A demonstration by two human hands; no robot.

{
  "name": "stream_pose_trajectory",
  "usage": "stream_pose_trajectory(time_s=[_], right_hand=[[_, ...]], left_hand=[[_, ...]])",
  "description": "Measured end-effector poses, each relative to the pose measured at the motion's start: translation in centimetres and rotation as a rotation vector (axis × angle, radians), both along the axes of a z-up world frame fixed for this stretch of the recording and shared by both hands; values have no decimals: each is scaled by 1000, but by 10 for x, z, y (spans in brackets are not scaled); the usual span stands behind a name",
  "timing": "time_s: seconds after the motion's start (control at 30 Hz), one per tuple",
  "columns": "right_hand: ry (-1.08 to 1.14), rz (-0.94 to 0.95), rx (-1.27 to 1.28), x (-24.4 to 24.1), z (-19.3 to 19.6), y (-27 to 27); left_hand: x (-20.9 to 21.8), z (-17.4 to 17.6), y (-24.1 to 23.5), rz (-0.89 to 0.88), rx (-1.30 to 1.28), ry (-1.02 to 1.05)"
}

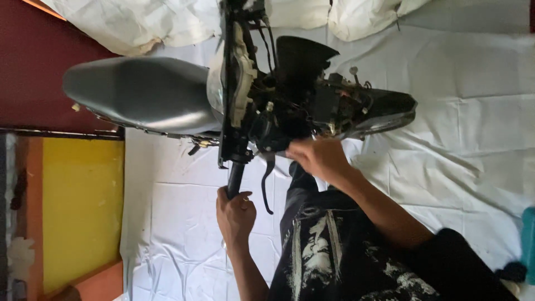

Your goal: The person uses a wrench to tighten bolts on the handlebar area of a motorcycle. They work on the left side first, then move to the right side to continue tightening components near the handlebars and front fork.

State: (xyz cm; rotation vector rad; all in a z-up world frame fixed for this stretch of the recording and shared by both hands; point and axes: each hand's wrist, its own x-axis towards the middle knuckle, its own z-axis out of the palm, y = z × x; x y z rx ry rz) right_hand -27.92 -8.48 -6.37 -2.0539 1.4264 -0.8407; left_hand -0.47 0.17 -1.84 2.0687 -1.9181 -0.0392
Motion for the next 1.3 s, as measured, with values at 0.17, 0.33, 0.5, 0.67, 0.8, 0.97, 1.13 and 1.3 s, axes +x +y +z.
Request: stream_pose_trajectory(time_s=[0.17,0.33,0.5,0.67,0.8,0.97,1.13,1.3], right_hand=[[-15,-16,-120,-5,21,2],[-26,96,-29,-2,-11,14],[25,-23,207,-7,5,9],[-71,112,305,-6,8,15],[-51,-54,291,-3,18,15],[-156,32,355,0,13,27],[-151,19,294,7,9,31],[-118,-5,358,7,-34,25]], left_hand=[[-24,36,-9,104,186,49],[-27,39,-9,109,170,32],[-7,2,-2,40,-27,-103],[-14,11,-8,57,-27,-89],[-16,15,-3,48,-23,-92],[-14,12,-4,41,-41,-90],[-9,8,-3,10,-55,-76],[-13,13,-2,37,-40,-107]])
